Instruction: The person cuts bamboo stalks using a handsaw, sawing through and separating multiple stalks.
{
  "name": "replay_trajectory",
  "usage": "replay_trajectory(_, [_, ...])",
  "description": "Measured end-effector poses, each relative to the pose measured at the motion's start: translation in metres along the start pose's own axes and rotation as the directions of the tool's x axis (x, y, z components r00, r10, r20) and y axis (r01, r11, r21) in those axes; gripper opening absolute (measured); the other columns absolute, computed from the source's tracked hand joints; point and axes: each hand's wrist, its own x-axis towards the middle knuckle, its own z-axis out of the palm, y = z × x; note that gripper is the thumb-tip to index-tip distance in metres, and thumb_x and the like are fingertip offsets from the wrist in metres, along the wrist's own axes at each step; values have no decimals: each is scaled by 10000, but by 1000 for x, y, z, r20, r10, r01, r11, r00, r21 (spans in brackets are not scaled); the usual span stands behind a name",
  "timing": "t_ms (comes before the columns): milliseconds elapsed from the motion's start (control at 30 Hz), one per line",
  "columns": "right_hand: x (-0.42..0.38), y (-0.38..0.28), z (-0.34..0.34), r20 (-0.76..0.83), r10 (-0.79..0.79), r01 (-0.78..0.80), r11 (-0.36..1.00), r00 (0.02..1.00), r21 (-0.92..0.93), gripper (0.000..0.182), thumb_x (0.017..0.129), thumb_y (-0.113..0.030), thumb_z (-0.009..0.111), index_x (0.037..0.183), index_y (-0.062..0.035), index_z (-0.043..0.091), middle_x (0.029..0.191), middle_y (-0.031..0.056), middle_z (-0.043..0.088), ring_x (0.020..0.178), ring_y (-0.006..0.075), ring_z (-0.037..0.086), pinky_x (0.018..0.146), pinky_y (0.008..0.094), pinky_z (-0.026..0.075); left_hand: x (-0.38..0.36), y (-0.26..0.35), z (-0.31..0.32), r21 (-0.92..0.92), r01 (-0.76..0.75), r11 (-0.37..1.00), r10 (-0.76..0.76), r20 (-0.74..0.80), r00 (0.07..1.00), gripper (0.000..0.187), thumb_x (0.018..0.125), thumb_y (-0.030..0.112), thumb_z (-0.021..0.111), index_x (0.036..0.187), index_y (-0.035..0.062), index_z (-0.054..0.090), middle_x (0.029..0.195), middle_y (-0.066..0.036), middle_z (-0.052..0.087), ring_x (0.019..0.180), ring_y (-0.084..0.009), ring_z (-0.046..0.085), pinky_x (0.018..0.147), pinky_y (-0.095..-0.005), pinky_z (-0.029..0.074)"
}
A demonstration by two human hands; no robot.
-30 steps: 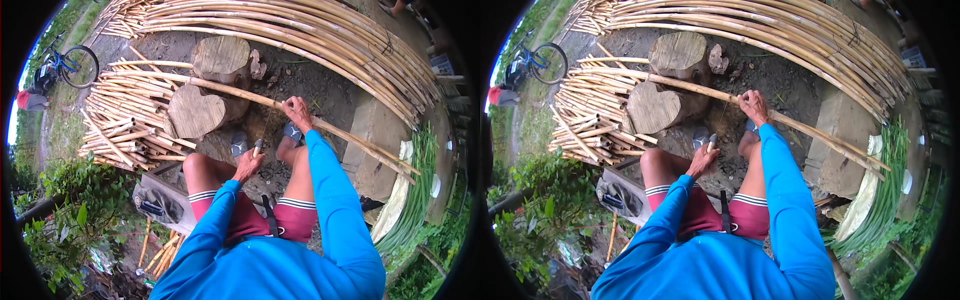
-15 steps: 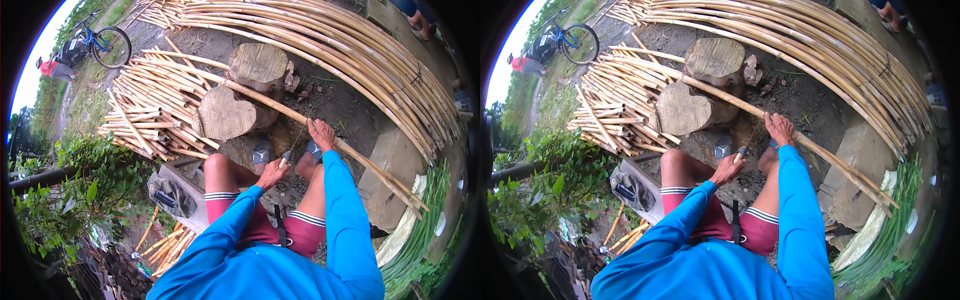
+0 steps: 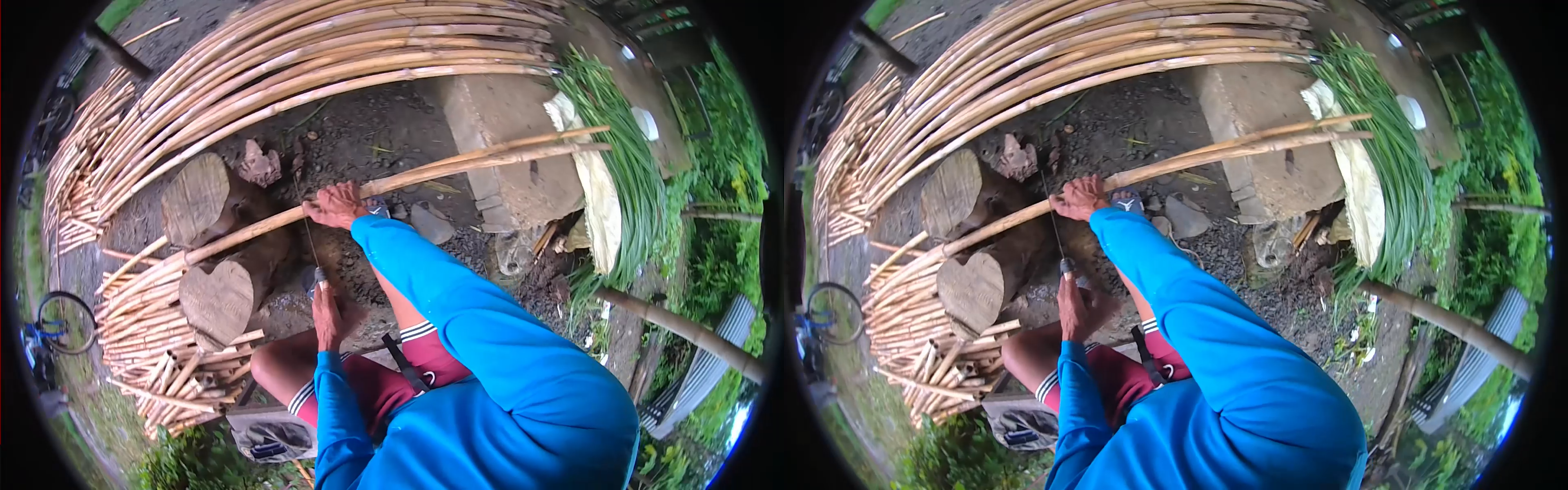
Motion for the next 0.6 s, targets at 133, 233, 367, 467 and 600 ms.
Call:
replay_trajectory(133, [1, 0, 1, -31, 6, -7, 1000, 999, -25, 555, 834, -587, 489, 853, -84, 723, 898, 168, 709, 873, 344, 663, 860, 507, 413, 5, -17, 0, -46, 106, 993, -107, -23, 994, 427, 1036, 393, 378, 1074, 5, 553, 662, -55, 488, 610, -174, 490, 581, -337, 398])
replay_trajectory(233, [2, 4, 5, -41, -1, 1, 1000, 999, -14, 551, 833, -589, 492, 837, -89, 725, 879, 170, 710, 853, 345, 669, 852, 503, 421, 0, -3, 0, -84, 141, 986, -147, -73, 986, 480, 1010, 540, 346, 1029, 88, 508, 574, 10, 399, 487, -91, 408, 443, -265, 328])
replay_trajectory(367, [0, 5, 8, -86, -20, 22, 1000, 996, 14, 564, 841, -598, 489, 834, -86, 724, 886, 176, 709, 859, 358, 666, 860, 509, 426, -4, 20, 7, -172, 167, 971, -191, -132, 973, 334, 1029, 414, 419, 1034, 92, 507, 609, -1, 435, 483, -70, 418, 423, -239, 346])
replay_trajectory(467, [2, 3, 9, -63, -48, 50, 998, 997, 40, 574, 852, -595, 486, 861, -71, 720, 941, 189, 703, 919, 371, 651, 861, 529, 425, 1, -18, 8, -66, 57, 996, -72, -254, 965, 320, 1019, 365, 474, 1025, 51, 538, 691, -13, 486, 573, -96, 455, 506, -272, 385])
replay_trajectory(600, [4, -4, 2, 26, -21, 22, 1000, 999, -20, 585, 873, -589, 474, 920, -55, 710, 991, 193, 695, 970, 398, 639, 905, 559, 420, -1, -15, -1, -68, 115, 991, -129, -261, 957, 351, 1014, 366, 479, 995, 24, 553, 727, -78, 532, 677, -157, 505, 614, -340, 434])
